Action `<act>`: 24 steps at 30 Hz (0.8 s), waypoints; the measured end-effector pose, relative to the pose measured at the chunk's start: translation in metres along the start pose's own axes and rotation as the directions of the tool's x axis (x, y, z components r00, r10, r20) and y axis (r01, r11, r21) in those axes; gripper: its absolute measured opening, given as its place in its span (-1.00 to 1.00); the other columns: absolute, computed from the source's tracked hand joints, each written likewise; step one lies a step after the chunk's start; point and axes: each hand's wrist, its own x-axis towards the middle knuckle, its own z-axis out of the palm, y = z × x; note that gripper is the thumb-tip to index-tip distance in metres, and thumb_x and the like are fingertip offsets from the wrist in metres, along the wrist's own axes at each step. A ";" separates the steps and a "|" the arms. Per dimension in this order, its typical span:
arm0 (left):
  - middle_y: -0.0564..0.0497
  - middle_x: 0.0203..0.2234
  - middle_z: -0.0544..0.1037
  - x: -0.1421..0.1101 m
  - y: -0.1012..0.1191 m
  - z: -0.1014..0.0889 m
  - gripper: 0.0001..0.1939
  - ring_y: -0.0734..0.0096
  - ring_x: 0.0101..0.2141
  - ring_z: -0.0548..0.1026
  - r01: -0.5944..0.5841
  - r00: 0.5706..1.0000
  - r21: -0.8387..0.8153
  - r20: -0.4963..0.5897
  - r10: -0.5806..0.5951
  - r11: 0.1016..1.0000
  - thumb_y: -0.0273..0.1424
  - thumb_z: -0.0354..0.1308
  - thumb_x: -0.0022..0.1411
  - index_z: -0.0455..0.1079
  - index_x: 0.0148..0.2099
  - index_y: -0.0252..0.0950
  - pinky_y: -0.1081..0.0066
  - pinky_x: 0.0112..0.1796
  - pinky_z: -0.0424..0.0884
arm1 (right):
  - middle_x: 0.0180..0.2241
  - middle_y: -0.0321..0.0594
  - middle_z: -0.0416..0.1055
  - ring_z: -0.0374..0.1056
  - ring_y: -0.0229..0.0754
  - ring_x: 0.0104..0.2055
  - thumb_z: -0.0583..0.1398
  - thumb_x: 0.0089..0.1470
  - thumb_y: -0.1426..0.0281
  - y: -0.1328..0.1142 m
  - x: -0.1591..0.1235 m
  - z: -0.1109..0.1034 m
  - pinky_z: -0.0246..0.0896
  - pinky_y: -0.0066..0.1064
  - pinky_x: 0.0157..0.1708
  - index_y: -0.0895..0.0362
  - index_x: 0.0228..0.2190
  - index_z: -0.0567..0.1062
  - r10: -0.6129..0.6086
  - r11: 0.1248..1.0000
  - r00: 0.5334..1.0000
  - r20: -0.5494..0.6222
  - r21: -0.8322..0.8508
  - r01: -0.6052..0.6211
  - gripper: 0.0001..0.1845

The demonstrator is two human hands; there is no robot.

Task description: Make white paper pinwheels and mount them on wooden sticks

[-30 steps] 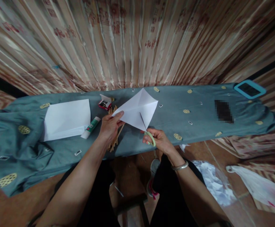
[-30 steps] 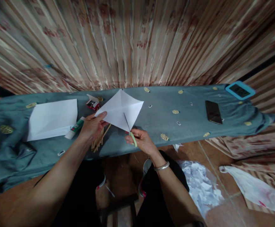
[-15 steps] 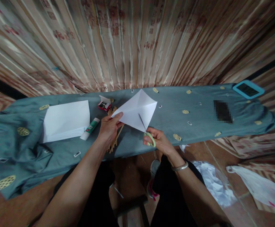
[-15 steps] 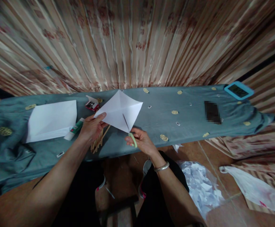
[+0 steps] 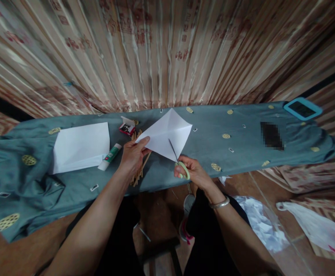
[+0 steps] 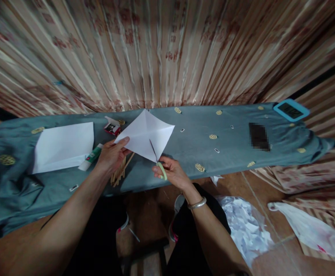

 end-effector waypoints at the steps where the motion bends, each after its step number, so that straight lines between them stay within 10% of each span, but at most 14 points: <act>1: -0.03 -0.48 0.63 0.000 0.000 0.000 -0.72 0.23 -0.33 0.63 -0.003 1.000 -0.001 0.005 0.003 1.000 -0.37 0.47 -0.21 0.52 -0.40 -0.35 0.28 -0.25 0.58 | -0.61 -0.39 0.46 0.30 -0.39 -0.60 0.46 -0.31 0.06 0.000 0.000 0.000 0.17 -0.55 -0.59 0.11 -0.48 0.38 -0.001 1.000 1.000 0.002 -0.003 0.001 -0.48; 24: 0.03 -0.49 0.61 0.000 0.001 0.001 -0.70 0.30 -0.38 0.60 0.005 0.999 0.027 -0.038 -0.004 1.000 -0.36 0.48 -0.23 0.50 -0.42 -0.33 0.30 -0.27 0.58 | -0.54 -0.30 0.45 0.27 -0.34 -0.54 0.29 -0.09 -0.10 0.000 -0.003 0.003 0.15 -0.48 -0.51 0.12 -0.47 0.43 -0.076 0.996 0.994 0.081 -0.035 0.079 -0.48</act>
